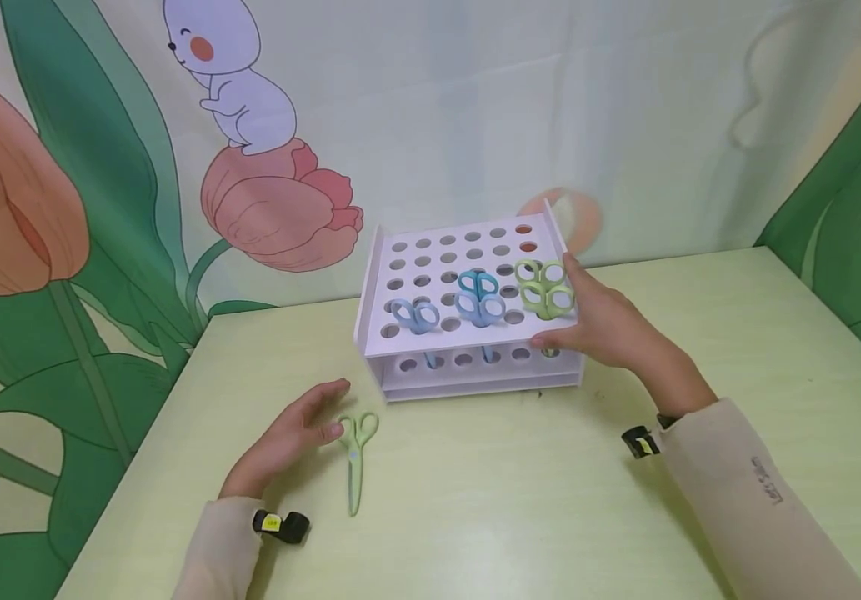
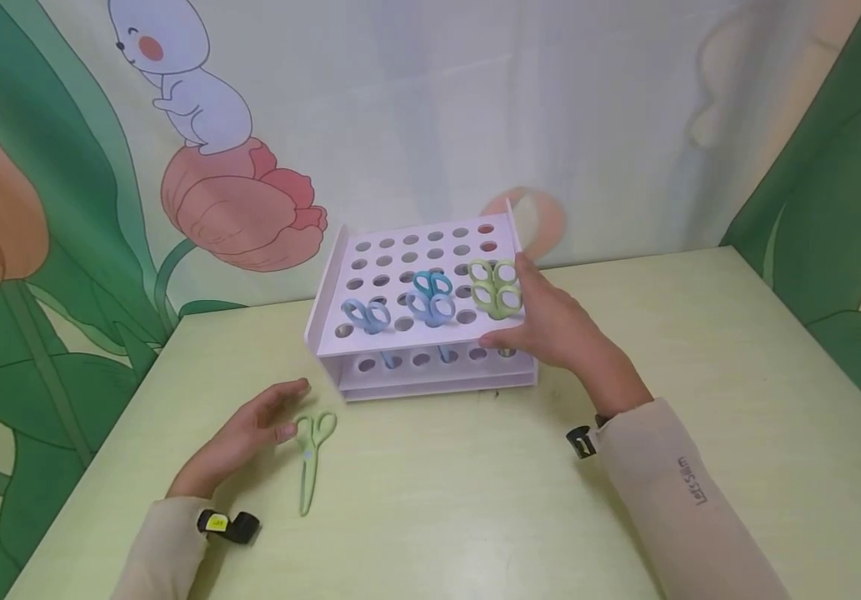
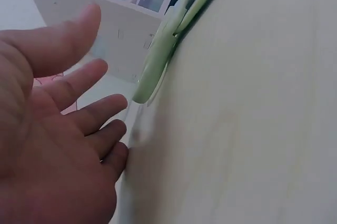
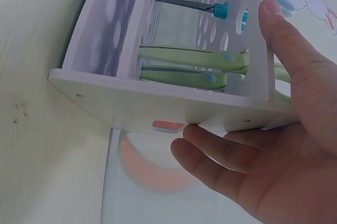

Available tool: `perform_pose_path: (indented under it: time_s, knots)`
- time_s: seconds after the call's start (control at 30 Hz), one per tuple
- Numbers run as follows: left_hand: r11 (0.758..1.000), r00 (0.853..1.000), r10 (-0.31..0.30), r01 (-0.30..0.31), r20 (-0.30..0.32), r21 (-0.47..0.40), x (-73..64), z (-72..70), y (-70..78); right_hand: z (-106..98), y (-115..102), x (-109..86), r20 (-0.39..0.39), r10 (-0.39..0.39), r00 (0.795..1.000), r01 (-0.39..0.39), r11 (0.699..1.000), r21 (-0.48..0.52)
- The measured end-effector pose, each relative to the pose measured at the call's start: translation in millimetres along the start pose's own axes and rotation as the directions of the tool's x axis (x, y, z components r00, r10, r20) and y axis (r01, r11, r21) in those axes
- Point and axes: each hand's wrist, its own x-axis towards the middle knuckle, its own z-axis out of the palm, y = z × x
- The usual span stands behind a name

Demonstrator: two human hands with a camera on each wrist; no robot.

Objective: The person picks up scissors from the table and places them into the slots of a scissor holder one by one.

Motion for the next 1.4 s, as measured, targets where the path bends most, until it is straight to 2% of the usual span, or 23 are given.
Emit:
perform_pose_path:
  time_s: [0.1, 0.23, 0.37, 0.5, 0.73, 0.93, 1.1, 1.23, 1.4]
  knots:
    - [0.997, 0.999, -0.019, 0.015, 0.05, 0.078, 1.6, 0.3, -0.8, 0, -1, 0.2, 0.002, 0.005, 1.0, -0.005, 1.0, 0.004]
    - [0.981, 0.994, -0.046, 0.025, 0.103, 0.194, 2.2, 2.6, 3.4, 0, -2, 0.2, -0.002, 0.001, 1.0, -0.001, 1.0, 0.01]
    - [0.962, 0.994, -0.056, 0.028, 0.096, 0.273, 3.3, 5.7, 7.3, 0, -1, 0.3, -0.004, -0.001, 1.0, 0.001, 1.0, 0.009]
    - [0.951, 0.998, -0.047, 0.028, 0.052, 0.309, 6.1, 8.3, 8.6, -1, -1, -0.1, 0.0, 0.006, 1.0, -0.006, 1.0, 0.006]
    - [0.952, 0.998, -0.062, 0.066, -0.023, 0.298, 8.8, 11.5, 10.7, -2, -2, -1.1, 0.002, 0.012, 1.0, -0.012, 1.0, 0.01]
    - [0.963, 0.995, -0.044, 0.067, -0.091, 0.26, 7.1, 8.7, 14.1, -1, -2, -0.9, 0.004, -0.003, 1.0, 0.003, 1.0, 0.015]
    - [0.973, 0.994, -0.041, 0.064, -0.106, 0.222, 5.9, 6.2, 18.8, -1, -2, -0.4, 0.001, -0.004, 1.0, 0.004, 1.0, 0.016]
    - [0.988, 0.995, -0.01, 0.025, -0.097, 0.149, 5.9, 4.5, 23.7, 0, -2, -0.7, -0.004, 0.0, 1.0, 0.0, 1.0, 0.017]
    - [0.994, 0.988, 0.083, -0.072, -0.131, 0.088, 6.7, 2.4, 27.9, 0, -2, -1.2, -0.01, 0.001, 1.0, -0.001, 1.0, 0.013]
